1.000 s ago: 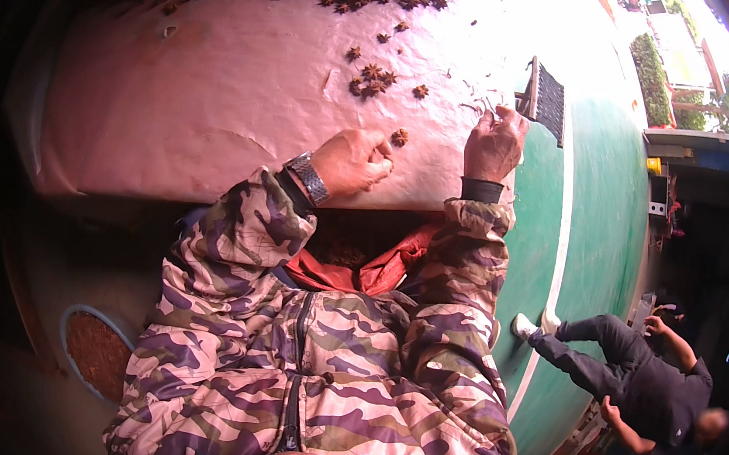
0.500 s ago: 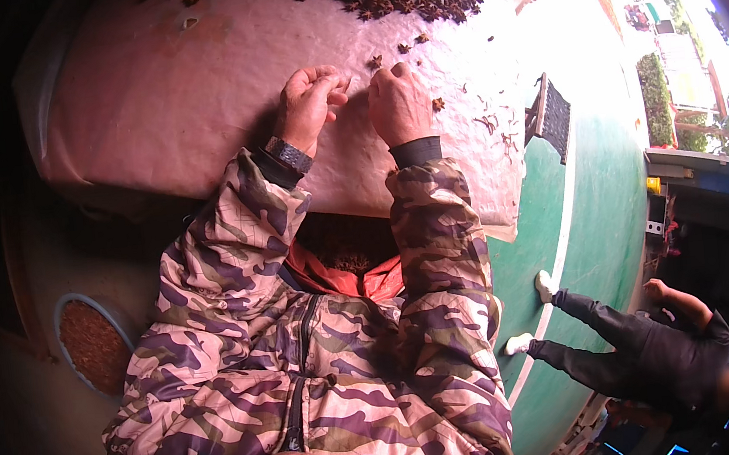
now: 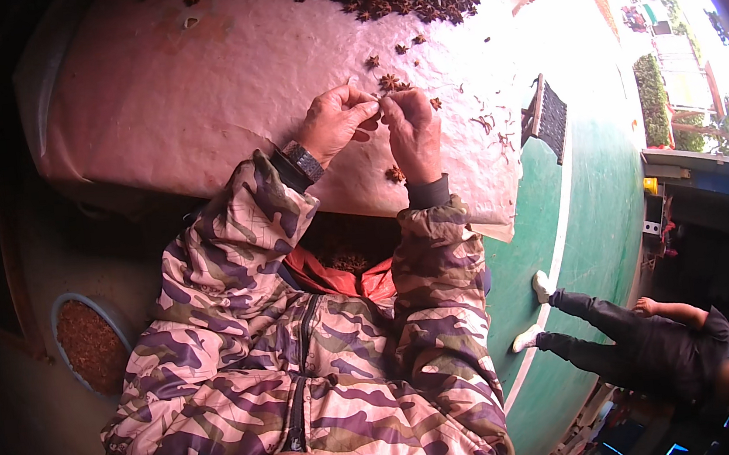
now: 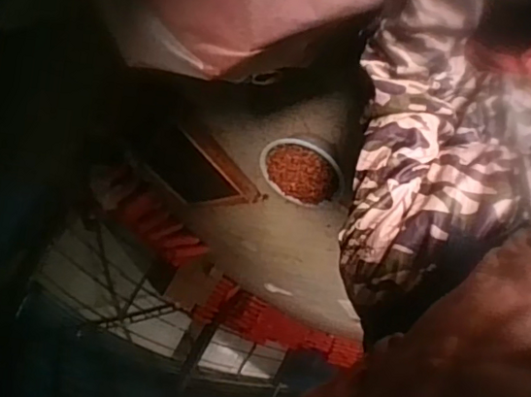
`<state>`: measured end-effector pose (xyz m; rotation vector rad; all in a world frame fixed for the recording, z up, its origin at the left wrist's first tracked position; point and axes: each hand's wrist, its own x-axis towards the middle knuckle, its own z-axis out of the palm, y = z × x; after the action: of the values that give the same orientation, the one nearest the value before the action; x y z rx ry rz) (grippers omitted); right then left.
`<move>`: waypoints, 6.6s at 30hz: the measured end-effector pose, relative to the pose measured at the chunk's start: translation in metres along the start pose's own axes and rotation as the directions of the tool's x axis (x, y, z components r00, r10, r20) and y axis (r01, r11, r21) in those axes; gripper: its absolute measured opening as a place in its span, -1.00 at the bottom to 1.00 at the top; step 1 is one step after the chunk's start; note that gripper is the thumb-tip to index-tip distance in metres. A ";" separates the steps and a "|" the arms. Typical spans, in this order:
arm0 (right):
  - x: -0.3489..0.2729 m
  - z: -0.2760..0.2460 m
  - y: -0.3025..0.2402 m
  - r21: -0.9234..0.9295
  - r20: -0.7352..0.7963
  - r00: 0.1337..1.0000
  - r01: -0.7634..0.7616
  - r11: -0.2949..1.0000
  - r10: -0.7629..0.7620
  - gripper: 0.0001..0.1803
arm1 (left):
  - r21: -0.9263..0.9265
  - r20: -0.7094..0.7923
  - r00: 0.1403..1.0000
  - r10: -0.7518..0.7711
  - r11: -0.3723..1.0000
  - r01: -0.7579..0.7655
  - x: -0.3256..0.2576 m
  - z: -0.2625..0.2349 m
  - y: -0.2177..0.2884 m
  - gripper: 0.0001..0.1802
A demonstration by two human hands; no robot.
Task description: The person sits on the ground and uses both hands to pick up star anise from a large white sack, separating and moving them across the sack surface. The person occasionally shifts the sack and continues handling the spice one piece at a time.
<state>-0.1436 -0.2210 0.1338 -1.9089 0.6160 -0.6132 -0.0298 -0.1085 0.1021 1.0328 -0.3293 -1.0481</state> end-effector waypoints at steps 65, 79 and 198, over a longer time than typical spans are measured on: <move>-0.051 0.006 -0.054 -0.622 0.099 0.887 0.409 0.668 -0.450 -0.82 | 0.500 0.097 0.994 0.045 0.862 -0.087 -0.007 0.004 0.001 -0.75; -0.063 0.018 -0.060 -0.526 0.179 0.848 0.510 0.680 -0.498 -0.79 | 0.561 0.030 0.948 0.317 0.780 -0.279 -0.006 0.004 -0.007 -0.72; -0.049 -0.099 0.036 -0.792 -0.279 0.926 -0.071 0.606 -0.256 -0.54 | 0.861 0.172 0.950 0.259 0.429 -0.273 0.003 -0.037 0.021 -0.76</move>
<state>-0.2496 -0.2675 0.1307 -2.7078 1.1893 -0.8720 0.0078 -0.0883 0.0991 1.8335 -1.1070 -0.5298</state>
